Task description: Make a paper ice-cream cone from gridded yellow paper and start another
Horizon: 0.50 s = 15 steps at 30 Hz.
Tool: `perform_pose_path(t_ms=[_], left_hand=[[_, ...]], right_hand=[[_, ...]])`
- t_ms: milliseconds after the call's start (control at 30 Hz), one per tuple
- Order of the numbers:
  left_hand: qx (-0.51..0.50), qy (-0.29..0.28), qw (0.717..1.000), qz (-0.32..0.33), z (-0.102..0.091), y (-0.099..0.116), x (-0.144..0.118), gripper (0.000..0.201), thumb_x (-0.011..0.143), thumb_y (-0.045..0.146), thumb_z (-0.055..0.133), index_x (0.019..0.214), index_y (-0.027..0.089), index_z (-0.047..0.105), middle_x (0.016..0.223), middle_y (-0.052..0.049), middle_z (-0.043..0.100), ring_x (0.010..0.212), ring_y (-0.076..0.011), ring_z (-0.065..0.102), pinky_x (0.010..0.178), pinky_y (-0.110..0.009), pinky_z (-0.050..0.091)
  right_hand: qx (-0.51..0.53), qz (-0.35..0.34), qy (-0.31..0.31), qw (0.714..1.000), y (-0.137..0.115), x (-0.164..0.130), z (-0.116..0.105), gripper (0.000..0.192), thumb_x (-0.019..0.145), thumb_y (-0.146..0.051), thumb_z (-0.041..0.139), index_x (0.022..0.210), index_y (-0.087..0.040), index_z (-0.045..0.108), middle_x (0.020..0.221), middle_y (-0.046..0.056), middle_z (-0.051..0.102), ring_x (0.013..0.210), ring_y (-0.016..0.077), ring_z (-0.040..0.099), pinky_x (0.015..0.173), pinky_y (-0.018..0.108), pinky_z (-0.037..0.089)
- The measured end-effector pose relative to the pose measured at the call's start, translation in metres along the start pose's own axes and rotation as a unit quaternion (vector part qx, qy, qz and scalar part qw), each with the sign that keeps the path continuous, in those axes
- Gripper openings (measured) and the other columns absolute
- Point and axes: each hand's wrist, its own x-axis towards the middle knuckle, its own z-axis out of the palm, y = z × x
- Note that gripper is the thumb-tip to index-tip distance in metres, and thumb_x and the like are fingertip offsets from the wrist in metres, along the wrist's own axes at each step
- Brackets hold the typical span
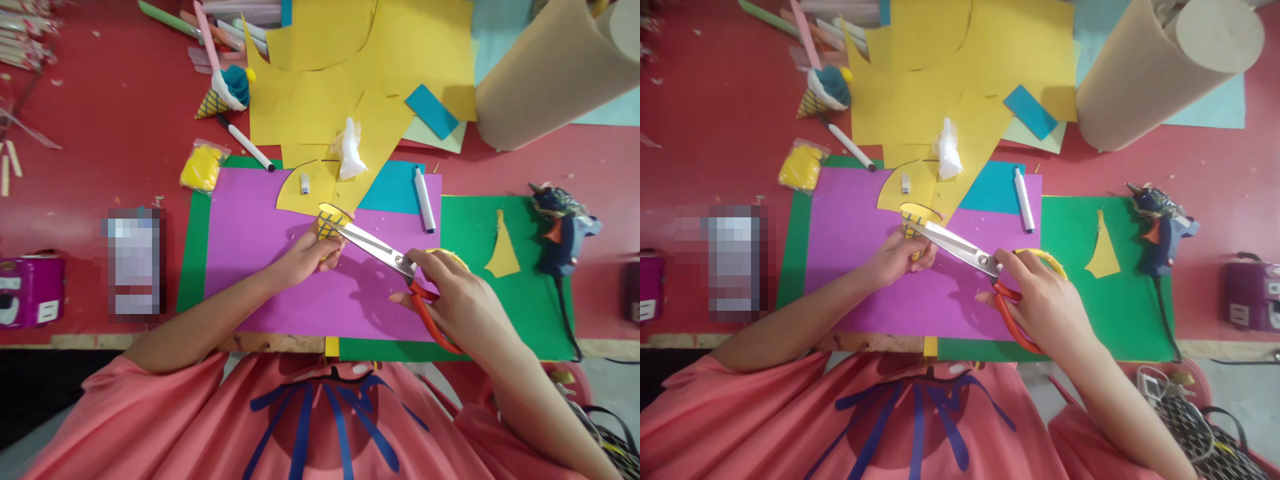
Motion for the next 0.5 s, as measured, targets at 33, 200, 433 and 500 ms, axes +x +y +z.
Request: perform_pose_path(t_ms=[33,200,433,500], left_hand=[[0.007,-0.001,1.000,0.000,0.0001,0.0002,-0.0003,0.015,0.088,0.028,0.049,0.097,0.016,0.052,0.047,0.010,0.040,0.039,-0.0062,0.033,0.043,-0.022,0.027],[0.038,0.003,0.999,-0.003,0.0003,0.0012,-0.0018,0.021,0.088,0.028,0.050,0.105,0.015,0.052,0.049,0.011,0.040,0.041,-0.0061,0.034,0.044,-0.021,0.029],[0.055,0.018,0.998,0.015,-0.0024,-0.0034,-0.0026,0.033,0.089,0.030,0.051,0.118,0.017,0.046,0.050,0.011,0.040,0.043,-0.0061,0.034,0.044,-0.020,0.028],[0.054,0.027,0.998,0.016,-0.0021,-0.0036,-0.0031,0.034,0.089,0.032,0.053,0.119,0.017,0.045,0.051,0.011,0.041,0.042,-0.0059,0.034,0.043,-0.020,0.027]], right_hand=[[0.001,-0.001,0.004,1.000,0.0000,0.0000,0.0004,0.044,0.089,-0.051,0.054,0.119,-0.019,0.055,0.103,0.013,0.068,0.085,0.0275,0.067,0.060,0.033,0.050],[0.010,-0.002,0.008,1.000,-0.0016,0.0005,0.0026,0.043,0.090,-0.051,0.053,0.118,-0.019,0.056,0.101,0.013,0.068,0.084,0.0272,0.067,0.061,0.034,0.050],[0.020,0.001,0.013,1.000,-0.0030,0.0005,0.0048,0.042,0.089,-0.049,0.055,0.118,-0.020,0.057,0.100,0.013,0.069,0.084,0.0270,0.068,0.063,0.034,0.053],[0.024,0.002,0.018,1.000,-0.0037,0.0002,0.0051,0.041,0.089,-0.048,0.055,0.117,-0.019,0.059,0.099,0.014,0.070,0.081,0.0262,0.069,0.062,0.034,0.054]])
